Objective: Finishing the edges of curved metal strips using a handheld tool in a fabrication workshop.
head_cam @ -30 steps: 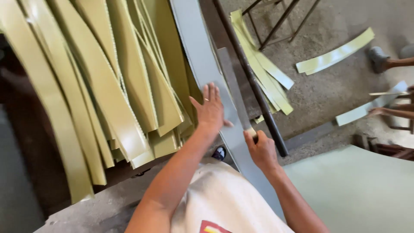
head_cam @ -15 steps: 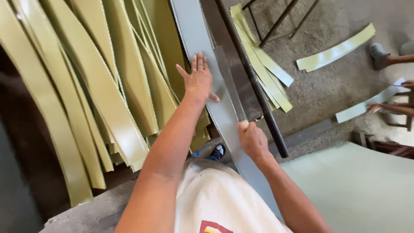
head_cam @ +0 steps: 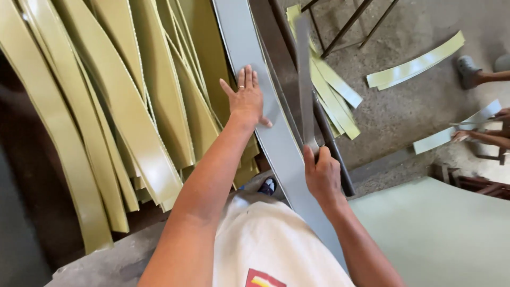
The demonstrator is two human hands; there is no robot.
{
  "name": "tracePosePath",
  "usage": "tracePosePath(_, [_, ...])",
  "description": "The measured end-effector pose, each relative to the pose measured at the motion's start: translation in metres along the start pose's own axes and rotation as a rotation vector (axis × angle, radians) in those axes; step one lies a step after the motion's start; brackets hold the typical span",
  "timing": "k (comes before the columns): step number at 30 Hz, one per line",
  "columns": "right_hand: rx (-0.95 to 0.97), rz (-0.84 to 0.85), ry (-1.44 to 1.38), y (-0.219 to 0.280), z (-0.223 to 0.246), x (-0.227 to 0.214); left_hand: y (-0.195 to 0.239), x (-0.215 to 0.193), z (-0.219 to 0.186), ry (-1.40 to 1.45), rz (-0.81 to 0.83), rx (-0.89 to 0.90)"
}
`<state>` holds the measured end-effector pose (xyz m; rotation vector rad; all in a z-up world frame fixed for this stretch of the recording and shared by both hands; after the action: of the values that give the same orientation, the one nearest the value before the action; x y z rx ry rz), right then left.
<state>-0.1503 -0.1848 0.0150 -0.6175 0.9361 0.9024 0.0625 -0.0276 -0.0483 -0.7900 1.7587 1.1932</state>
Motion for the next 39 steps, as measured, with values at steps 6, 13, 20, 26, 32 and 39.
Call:
tracePosePath(6, [0.009,-0.033,0.001,0.010,-0.064,0.053,0.000,-0.012,-0.007,0.011,-0.033,0.001])
tracePosePath(13, [0.191,0.168,-0.226,0.004,-0.020,0.004,0.035,0.016,-0.027,0.028,-0.082,0.067])
tracePosePath(20, [0.090,0.098,-0.333,-0.005,0.008,-0.013,-0.019,-0.019,-0.004,-0.014,-0.128,0.059])
tracePosePath(26, [-0.002,-0.123,-0.530,-0.035,0.039,-0.023,-0.053,-0.020,0.015,-0.015,-0.042,0.019])
tracePosePath(32, [-0.134,-0.068,-0.114,-0.048,0.003,0.063,-0.056,-0.015,0.021,-0.002,-0.035,0.007])
tracePosePath(39, [-0.017,-0.106,-0.212,-0.040,0.033,0.026,-0.051,-0.022,0.015,0.036,-0.070,0.028])
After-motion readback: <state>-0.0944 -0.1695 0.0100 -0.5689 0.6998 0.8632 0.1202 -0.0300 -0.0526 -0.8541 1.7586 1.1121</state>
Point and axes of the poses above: each hand's wrist, its own y-axis away from the middle knuckle, its own x-axis out of the palm, z = x × y, the point moved 9 cm from there along -y, towards the middle knuckle, and after that the axes turned 11 degrees about -z, right-handed, at the moved point
